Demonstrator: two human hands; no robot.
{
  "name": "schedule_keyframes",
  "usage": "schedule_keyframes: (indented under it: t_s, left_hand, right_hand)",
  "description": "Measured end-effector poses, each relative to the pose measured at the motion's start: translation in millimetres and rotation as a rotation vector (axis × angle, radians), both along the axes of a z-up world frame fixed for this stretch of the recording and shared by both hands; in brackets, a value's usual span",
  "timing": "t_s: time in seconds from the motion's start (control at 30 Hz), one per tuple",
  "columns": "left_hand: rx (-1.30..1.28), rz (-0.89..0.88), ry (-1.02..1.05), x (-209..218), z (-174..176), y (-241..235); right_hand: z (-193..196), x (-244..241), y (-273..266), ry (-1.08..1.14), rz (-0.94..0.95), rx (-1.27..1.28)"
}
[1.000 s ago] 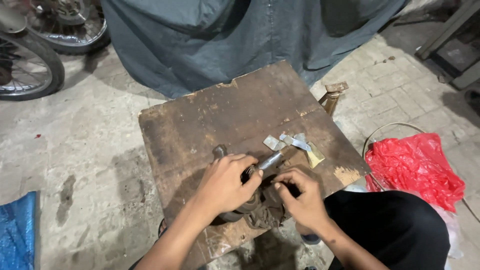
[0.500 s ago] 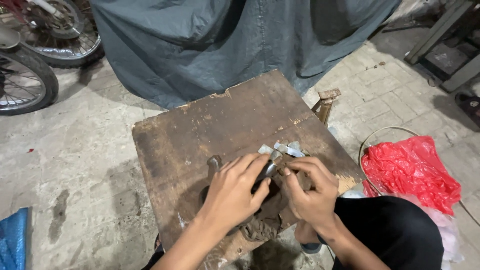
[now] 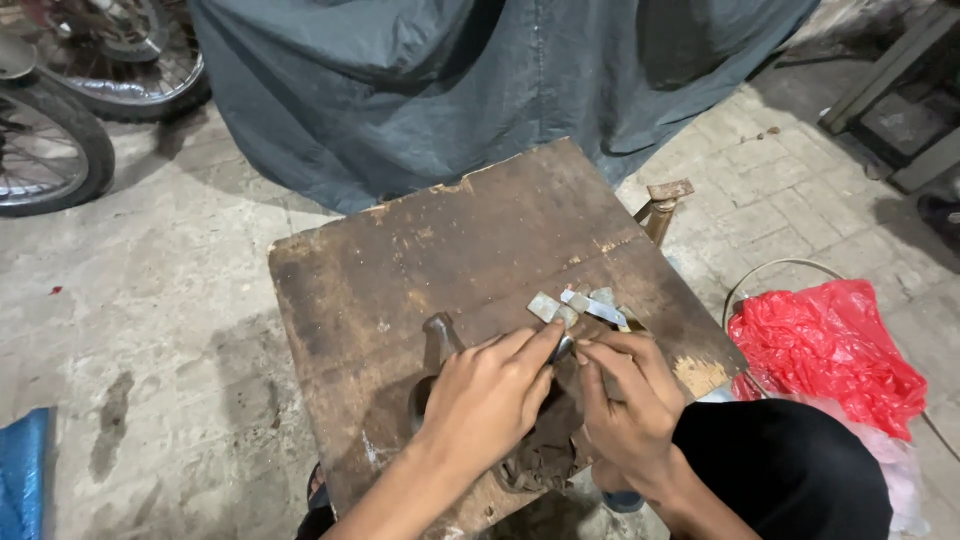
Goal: The person sits at a wooden table and assembles a mechanical component, likely a motorcycle part. They use a rag to wipe a cylindrical metal piece, then insert a smaller metal rod into it. The person continues to manipulate the assembly, adding a small ring and a gear-like component, and finally uses a white cloth to wipe the finished assembly.
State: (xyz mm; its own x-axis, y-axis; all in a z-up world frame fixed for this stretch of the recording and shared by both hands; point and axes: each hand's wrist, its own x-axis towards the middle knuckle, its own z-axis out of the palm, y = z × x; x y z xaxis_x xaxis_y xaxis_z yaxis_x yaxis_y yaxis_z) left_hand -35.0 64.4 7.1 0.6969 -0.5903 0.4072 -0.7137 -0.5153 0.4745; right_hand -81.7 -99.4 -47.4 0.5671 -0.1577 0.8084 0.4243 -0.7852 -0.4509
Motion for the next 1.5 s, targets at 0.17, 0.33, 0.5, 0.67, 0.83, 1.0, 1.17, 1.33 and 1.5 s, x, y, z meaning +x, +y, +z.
schedule_keyframes:
  t_s: [0.17,0.33,0.5,0.67,0.83,1.0,1.17,1.33,1.5]
  left_hand:
    - [-0.013,0.002,0.017,1.2,-0.9,-1.6]
    - [-0.03,-0.001,0.073,3.1,-3.6,-2.6]
    - [-0.043,-0.005,0.088,5.7,-5.7,-3.9]
    - [-0.038,-0.013,0.087,3.3,-1.8,-2.8]
    - [-0.024,-0.011,0.098,3.8,1.9,-1.2]
    - [0.03,-0.015,0.188,5.6,2.5,2.2]
    - [0.161,0.009,0.288,11.7,0.7,10.7]
    - [0.191,0.093,0.275,10.5,-3.4,25.1]
    - [0.132,0.164,0.541,4.9,6.8,18.8]
  right_hand:
    - [2.7,1.1,-2.5,-0.018,0.013,-0.03]
    - [7.5,-0.3,-1.8,0.0,0.028,-0.037]
    - [9.4,-0.7,-0.6,0.028,0.049,0.015]
    - [9.4,-0.2,-1.3,0.017,0.04,0.015]
    - [7.6,-0.1,-4.7,0.028,0.057,0.006]
    - [-5.8,-0.7,-11.7,0.155,0.074,0.115]
    - [-7.1,-4.8,-20.7,0.256,0.136,0.191]
    - [1.6,-13.2,-24.3,0.31,0.157,0.248]
    - [10.7,-20.8,-36.0,0.42,0.224,0.303]
